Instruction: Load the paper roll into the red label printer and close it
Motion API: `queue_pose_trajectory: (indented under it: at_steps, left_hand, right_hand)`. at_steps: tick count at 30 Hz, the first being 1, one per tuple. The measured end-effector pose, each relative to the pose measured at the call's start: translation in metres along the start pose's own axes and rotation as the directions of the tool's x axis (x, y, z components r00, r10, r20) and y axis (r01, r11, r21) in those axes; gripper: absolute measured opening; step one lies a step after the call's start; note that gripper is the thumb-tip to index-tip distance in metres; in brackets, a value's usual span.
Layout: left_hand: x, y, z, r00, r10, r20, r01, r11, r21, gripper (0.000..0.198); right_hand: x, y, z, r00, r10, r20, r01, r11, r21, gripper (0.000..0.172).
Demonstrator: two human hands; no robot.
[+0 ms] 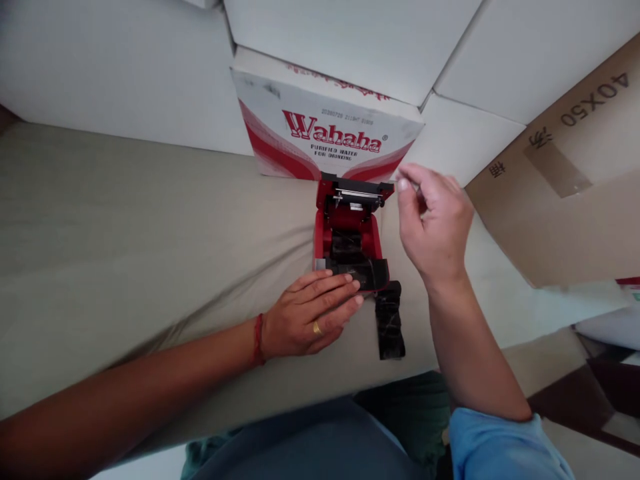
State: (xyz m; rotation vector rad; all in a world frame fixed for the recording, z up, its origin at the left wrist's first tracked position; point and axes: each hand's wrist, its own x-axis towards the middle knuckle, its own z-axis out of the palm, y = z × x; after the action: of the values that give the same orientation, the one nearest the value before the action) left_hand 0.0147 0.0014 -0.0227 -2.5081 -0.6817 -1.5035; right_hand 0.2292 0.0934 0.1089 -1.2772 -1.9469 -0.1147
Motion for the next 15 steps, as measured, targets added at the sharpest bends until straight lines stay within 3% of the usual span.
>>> queue_pose_trajectory:
  at_steps: [2, 7, 15]
  left_hand:
    - [0.002, 0.002, -0.001, 1.000, 0.017, -0.011, -0.017, 1.000, 0.001, 0.035]
    - [0.005, 0.005, -0.003, 0.998, 0.052, -0.020, -0.053, 0.998, -0.021, 0.029]
    - [0.008, 0.004, -0.005, 0.998, 0.045, -0.044, -0.046, 0.999, -0.012, 0.019]
  right_hand:
    - [0.009, 0.009, 0.009, 0.997, -0.078, -0.004, 0.078, 0.996, -0.049, 0.041]
    - [0.013, 0.014, 0.027, 0.961, -0.188, 0.202, 0.182, 0.982, 0.048, 0.042]
    - [-0.034, -0.005, -0.004, 0.952, -0.189, 0.242, 0.180, 0.982, 0.058, 0.034]
